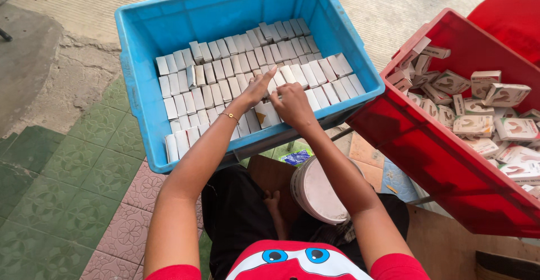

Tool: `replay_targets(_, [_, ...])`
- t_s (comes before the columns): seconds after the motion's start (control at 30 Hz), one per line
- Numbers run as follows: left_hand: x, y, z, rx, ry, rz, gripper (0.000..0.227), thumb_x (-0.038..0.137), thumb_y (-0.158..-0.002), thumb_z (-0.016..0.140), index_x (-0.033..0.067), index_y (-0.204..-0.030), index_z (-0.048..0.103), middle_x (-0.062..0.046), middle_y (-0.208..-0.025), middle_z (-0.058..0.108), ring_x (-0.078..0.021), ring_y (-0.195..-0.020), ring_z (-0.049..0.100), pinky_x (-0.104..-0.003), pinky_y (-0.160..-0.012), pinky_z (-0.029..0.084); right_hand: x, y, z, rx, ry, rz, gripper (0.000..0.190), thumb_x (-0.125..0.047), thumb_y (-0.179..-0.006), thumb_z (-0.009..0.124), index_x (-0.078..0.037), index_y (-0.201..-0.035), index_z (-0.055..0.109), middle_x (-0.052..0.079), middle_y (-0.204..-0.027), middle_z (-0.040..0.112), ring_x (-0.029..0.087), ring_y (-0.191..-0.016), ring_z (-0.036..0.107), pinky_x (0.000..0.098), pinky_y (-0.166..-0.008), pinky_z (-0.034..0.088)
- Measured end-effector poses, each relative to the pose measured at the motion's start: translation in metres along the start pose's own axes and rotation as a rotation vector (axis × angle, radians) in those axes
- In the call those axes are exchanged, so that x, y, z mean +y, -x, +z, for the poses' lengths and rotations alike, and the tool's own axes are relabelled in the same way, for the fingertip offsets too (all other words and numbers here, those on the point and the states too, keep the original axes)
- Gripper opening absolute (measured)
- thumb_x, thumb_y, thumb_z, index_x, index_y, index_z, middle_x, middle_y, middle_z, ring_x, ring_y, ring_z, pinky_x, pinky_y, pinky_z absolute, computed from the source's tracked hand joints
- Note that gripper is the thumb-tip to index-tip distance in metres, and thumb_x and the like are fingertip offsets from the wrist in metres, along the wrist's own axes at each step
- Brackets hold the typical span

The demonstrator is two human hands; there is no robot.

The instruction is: The person sits on the floor and wipes small white boxes with a cloth, then places them into a blue crate. The person repeats this process, taking boxes from a red crate, wiping them, and moving them to the blue crate.

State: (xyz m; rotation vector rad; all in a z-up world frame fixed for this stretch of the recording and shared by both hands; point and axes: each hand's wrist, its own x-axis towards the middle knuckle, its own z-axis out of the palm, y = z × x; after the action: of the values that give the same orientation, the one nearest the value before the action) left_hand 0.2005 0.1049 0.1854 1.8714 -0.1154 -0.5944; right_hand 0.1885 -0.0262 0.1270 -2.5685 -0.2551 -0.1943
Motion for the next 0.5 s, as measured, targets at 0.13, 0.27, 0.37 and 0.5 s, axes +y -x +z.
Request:
replay_targets(0.13, [-0.017, -0.015, -0.002, -0.005, -0.093, 0.022, 0.102, 0.081, -0.08, 0.027, -0.003, -0.138, 0.03, -0.035, -0.14, 0.023, -0.0392, -0.139, 0.016, -0.046, -0.114, 0.015, -0.015, 0.005, -0.011, -0.023, 0.304, -0.04, 0.034, -0.027, -0.085, 0.048, -0.005, -0.076, 0.072, 0.011, -0.088, 0.067, 0.023, -0.083, 0.06, 0.0349, -0.071, 0.053])
replay_targets(0.27, [-0.014, -0.008, -0.006, 0.011, -0.196, 0.07, 0.095, 0.076, -0.084, 0.016, -0.001, -0.137, 0.033, -0.033, -0.137, 0.031, -0.0395, -0.137, 0.021, -0.046, -0.114, 0.017, -0.022, 0.009, -0.017, -0.024, 0.304, -0.02, 0.035, -0.025, -0.085, 0.045, -0.004, -0.08, 0.072, 0.011, -0.083, 0.066, 0.023, -0.078, 0.059, 0.0347, -0.067, 0.051])
replay_targets(0.37, [-0.014, -0.004, -0.009, 0.04, -0.341, 0.079, 0.087, 0.071, -0.087, 0.016, 0.0016, -0.138, 0.029, -0.031, -0.137, 0.032, -0.0408, -0.135, 0.026, -0.047, -0.112, 0.023, -0.027, 0.013, -0.023, 0.001, 0.246, -0.003, 0.034, -0.026, -0.085, 0.044, -0.004, -0.09, 0.07, 0.012, -0.081, 0.065, 0.026, -0.077, 0.061, 0.0364, -0.068, 0.049])
replay_targets(0.5, [-0.006, -0.002, -0.007, 0.103, -0.429, 0.034, 0.09, 0.078, -0.083, 0.02, 0.0054, -0.136, 0.029, -0.028, -0.138, 0.033, -0.0381, -0.13, 0.037, -0.047, -0.109, 0.029, -0.022, 0.011, -0.02, 0.059, 0.126, 0.028, 0.034, -0.031, -0.086, 0.045, -0.006, -0.098, 0.065, 0.011, -0.081, 0.066, 0.031, -0.081, 0.065, 0.042, -0.073, 0.049])
